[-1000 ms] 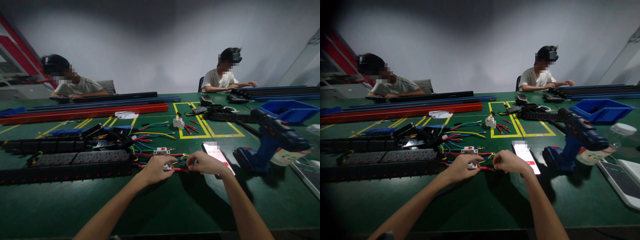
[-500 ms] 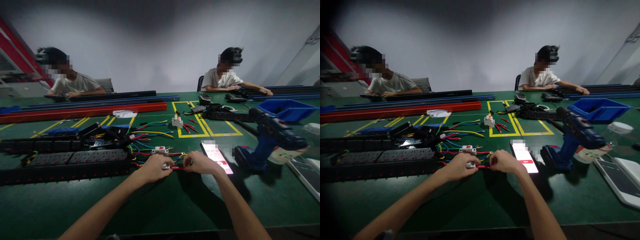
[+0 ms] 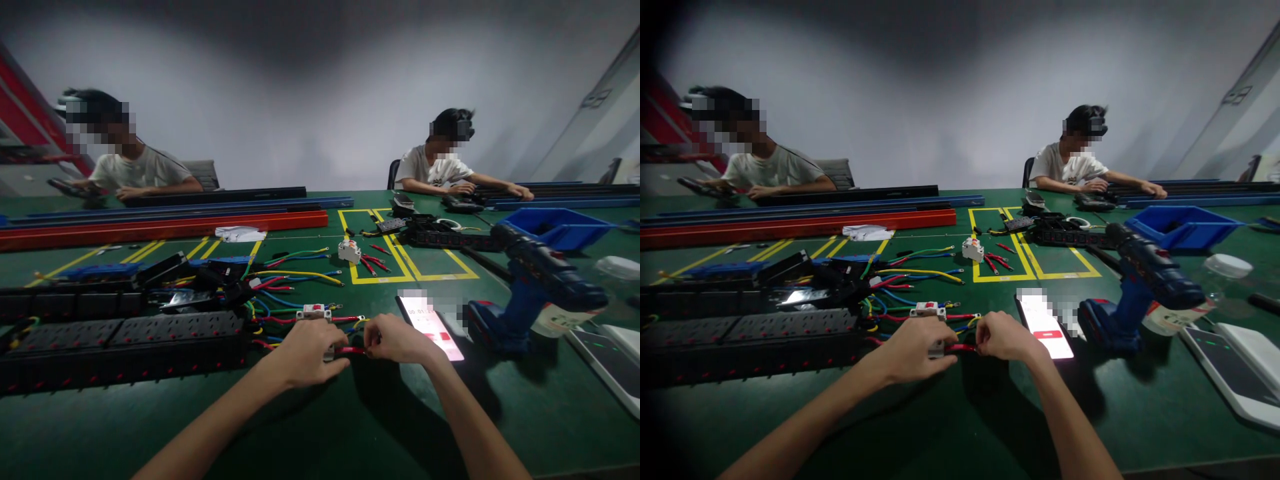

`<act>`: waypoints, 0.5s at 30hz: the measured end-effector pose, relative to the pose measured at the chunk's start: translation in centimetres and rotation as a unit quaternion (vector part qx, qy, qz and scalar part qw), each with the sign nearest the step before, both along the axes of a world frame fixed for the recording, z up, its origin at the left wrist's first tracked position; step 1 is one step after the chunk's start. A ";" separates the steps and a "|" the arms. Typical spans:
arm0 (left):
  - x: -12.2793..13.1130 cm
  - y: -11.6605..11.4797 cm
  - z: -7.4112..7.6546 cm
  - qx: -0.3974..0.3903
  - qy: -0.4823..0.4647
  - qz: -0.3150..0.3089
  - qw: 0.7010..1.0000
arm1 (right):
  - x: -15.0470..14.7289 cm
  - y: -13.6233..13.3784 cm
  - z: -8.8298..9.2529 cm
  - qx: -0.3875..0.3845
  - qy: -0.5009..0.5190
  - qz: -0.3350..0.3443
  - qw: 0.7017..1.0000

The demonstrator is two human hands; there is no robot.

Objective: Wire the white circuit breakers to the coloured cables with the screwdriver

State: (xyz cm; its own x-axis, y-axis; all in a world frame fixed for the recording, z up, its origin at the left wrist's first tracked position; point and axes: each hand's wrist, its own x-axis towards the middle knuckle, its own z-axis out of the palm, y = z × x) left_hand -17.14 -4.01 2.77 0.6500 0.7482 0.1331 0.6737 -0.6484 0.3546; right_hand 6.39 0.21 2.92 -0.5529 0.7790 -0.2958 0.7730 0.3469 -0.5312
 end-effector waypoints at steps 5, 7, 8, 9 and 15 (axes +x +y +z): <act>-0.9 -0.2 -0.1 0.005 -0.014 0.035 0.999 | 0.1 -0.1 0.0 0.005 -0.009 -0.018 1.000; -1.1 -0.2 -0.2 -0.001 -0.021 0.042 0.999 | 0.1 -0.1 0.0 0.004 -0.013 -0.022 1.000; -1.1 -0.2 -0.3 -0.002 -0.023 0.043 0.999 | 0.0 -0.1 0.0 0.003 -0.014 -0.024 1.000; -1.0 -0.1 -0.4 -0.001 -0.025 0.045 0.999 | 0.0 -0.1 0.0 0.002 -0.015 -0.025 1.000; -0.3 -0.1 -0.8 0.013 -0.058 0.069 0.996 | -0.1 -0.1 -0.3 -0.002 -0.016 -0.033 0.999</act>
